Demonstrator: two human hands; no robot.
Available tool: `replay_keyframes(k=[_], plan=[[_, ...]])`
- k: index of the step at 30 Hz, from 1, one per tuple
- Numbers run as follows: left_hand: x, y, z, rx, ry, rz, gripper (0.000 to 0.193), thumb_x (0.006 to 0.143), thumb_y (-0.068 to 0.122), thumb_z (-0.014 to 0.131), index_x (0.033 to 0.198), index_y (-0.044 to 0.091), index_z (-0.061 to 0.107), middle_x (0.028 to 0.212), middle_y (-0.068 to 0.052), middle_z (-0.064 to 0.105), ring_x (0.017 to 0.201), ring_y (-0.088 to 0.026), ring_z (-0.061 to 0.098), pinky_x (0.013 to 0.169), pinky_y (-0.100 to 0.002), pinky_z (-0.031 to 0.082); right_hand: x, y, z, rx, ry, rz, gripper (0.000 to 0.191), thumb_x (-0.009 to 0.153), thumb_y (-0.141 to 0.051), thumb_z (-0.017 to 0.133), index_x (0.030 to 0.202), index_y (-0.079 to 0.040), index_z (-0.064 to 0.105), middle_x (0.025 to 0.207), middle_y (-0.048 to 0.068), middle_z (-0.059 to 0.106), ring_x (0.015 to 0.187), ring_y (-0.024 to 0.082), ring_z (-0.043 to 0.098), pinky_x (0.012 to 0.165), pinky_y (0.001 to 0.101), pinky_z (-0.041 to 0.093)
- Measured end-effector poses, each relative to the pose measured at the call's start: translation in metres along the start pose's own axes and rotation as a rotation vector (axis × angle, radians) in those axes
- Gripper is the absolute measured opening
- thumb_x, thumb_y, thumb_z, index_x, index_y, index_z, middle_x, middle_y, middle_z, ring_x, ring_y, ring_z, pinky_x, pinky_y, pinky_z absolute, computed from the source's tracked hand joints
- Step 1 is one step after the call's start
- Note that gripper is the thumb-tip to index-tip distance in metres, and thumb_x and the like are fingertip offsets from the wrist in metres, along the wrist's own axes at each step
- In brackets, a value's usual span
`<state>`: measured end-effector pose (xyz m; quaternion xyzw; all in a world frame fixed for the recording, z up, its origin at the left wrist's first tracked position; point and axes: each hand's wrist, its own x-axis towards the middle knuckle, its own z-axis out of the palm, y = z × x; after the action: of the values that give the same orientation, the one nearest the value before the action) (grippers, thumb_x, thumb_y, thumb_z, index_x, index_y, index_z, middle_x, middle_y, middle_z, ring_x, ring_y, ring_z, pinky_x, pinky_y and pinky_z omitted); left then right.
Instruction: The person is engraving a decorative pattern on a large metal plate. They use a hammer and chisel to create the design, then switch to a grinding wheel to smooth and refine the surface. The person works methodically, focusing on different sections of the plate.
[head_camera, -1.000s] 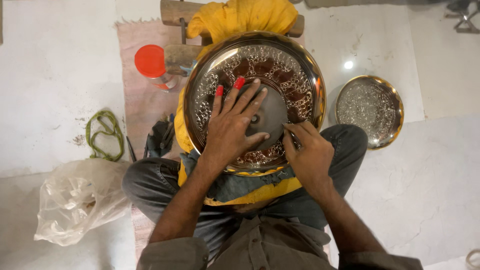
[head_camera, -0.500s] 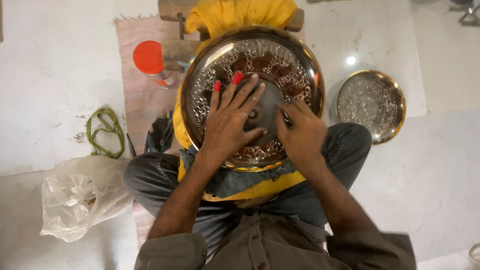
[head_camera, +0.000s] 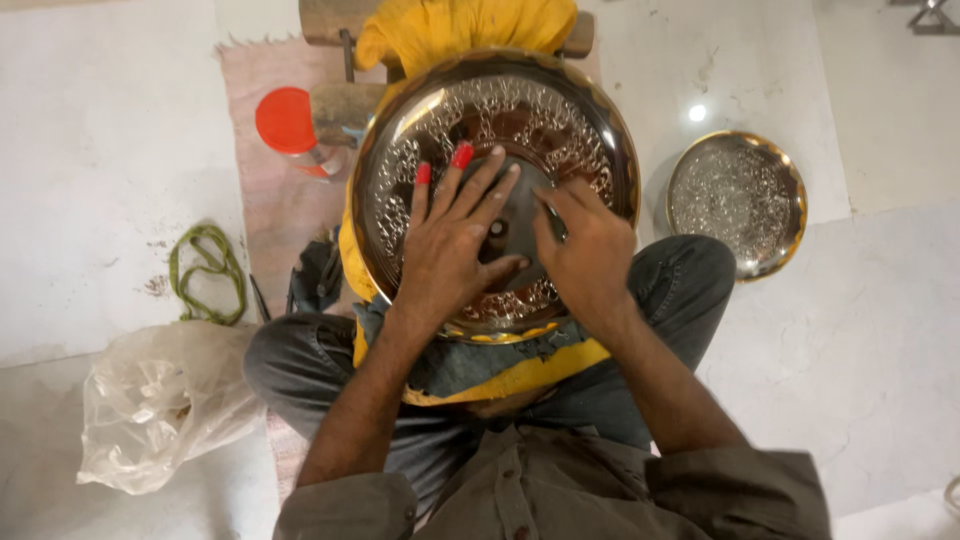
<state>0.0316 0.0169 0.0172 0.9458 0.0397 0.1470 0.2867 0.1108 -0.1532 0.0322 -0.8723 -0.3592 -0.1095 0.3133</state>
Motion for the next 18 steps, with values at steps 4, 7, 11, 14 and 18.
replay_keyframes(k=[4,7,11,14,18], plan=[[0.001,0.000,0.000,-0.026,0.019,0.000,0.106,0.061,0.041,0.093,0.153,0.018,0.046,0.164,-0.002,0.034,0.154,-0.029,0.025,0.126,-0.059,0.012,0.000,-0.003,-0.007,-0.029,-0.025,0.025,0.014,0.091,-0.011,0.075,0.104,-0.008,0.077,0.098,0.008,0.072,0.081,0.030,0.073,0.068,0.0383,0.056],[0.000,-0.001,0.000,-0.027,0.010,0.001,0.105,0.065,0.041,0.093,0.155,0.018,0.046,0.166,0.000,0.035,0.155,-0.029,0.027,0.128,-0.058,0.014,0.002,-0.003,-0.003,-0.033,-0.024,0.014,0.015,0.091,-0.011,0.076,0.105,-0.007,0.077,0.098,0.009,0.072,0.081,0.030,0.072,0.068,0.0383,0.055],[0.000,-0.001,-0.001,-0.001,0.008,0.004,0.105,0.064,0.040,0.094,0.155,0.018,0.046,0.165,0.000,0.035,0.154,-0.030,0.028,0.128,-0.058,0.014,0.002,-0.001,0.001,-0.020,0.015,0.002,0.016,0.092,-0.010,0.077,0.107,-0.006,0.077,0.098,0.009,0.072,0.078,0.028,0.072,0.066,0.0378,0.055],[0.001,0.000,-0.001,-0.021,0.021,0.003,0.105,0.062,0.039,0.094,0.153,0.017,0.047,0.164,-0.002,0.034,0.153,-0.031,0.029,0.126,-0.058,0.014,-0.005,0.002,-0.004,-0.008,-0.013,0.029,0.015,0.089,-0.009,0.075,0.104,-0.007,0.077,0.097,0.007,0.072,0.075,0.027,0.072,0.065,0.0371,0.055],[-0.002,0.000,-0.003,-0.029,0.006,-0.020,0.105,0.064,0.040,0.094,0.155,0.018,0.046,0.165,-0.001,0.034,0.154,-0.031,0.028,0.127,-0.058,0.014,-0.003,0.004,0.001,-0.050,-0.029,0.011,0.014,0.091,-0.010,0.077,0.104,-0.008,0.076,0.097,0.007,0.070,0.080,0.031,0.071,0.068,0.0387,0.053]])
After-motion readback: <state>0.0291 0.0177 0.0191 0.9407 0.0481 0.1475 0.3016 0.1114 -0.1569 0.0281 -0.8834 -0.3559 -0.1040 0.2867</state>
